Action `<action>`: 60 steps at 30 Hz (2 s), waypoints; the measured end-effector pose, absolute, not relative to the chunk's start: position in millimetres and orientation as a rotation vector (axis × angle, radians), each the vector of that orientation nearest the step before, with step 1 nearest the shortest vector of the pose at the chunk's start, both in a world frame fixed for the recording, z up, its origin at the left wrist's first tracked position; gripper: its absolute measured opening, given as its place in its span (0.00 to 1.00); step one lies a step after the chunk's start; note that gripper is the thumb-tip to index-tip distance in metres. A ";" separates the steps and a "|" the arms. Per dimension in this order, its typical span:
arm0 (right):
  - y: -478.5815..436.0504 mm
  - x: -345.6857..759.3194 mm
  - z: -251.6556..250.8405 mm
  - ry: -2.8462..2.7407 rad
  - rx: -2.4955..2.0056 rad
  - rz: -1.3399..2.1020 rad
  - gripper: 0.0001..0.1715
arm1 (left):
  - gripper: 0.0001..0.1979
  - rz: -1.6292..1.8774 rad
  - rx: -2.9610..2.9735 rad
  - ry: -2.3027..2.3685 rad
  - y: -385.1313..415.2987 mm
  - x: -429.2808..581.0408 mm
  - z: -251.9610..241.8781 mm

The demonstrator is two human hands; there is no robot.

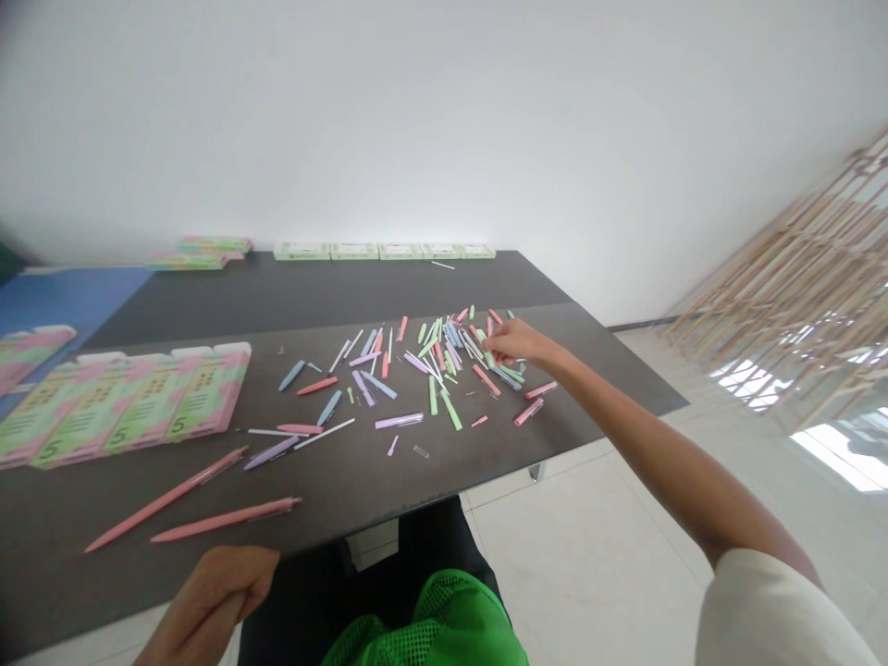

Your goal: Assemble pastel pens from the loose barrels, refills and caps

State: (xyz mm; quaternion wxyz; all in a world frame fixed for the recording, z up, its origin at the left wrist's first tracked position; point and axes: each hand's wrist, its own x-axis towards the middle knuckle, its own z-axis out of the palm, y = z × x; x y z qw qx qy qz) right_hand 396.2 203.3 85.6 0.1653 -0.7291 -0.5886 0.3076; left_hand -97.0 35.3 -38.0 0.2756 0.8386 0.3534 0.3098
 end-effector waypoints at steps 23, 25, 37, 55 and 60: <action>78.4 405.1 66.7 -1.649 -1.484 0.984 0.20 | 0.18 0.761 2.264 0.965 43.8 -95.0 -28.6; 82.5 407.5 59.8 -1.737 -1.550 0.886 0.17 | 0.19 0.766 2.267 0.968 44.7 -95.5 -29.5; 176.2 422.1 45.4 -1.920 -2.001 0.427 0.09 | 0.19 0.799 2.268 0.924 47.8 -91.0 -22.0; 199.9 326.6 50.5 -2.260 -1.998 -0.081 0.17 | 0.16 0.761 2.306 0.993 36.0 -86.0 -19.8; 191.2 254.3 49.8 -2.628 -1.500 -0.029 0.17 | 0.15 0.773 2.271 1.014 33.7 -81.6 -13.5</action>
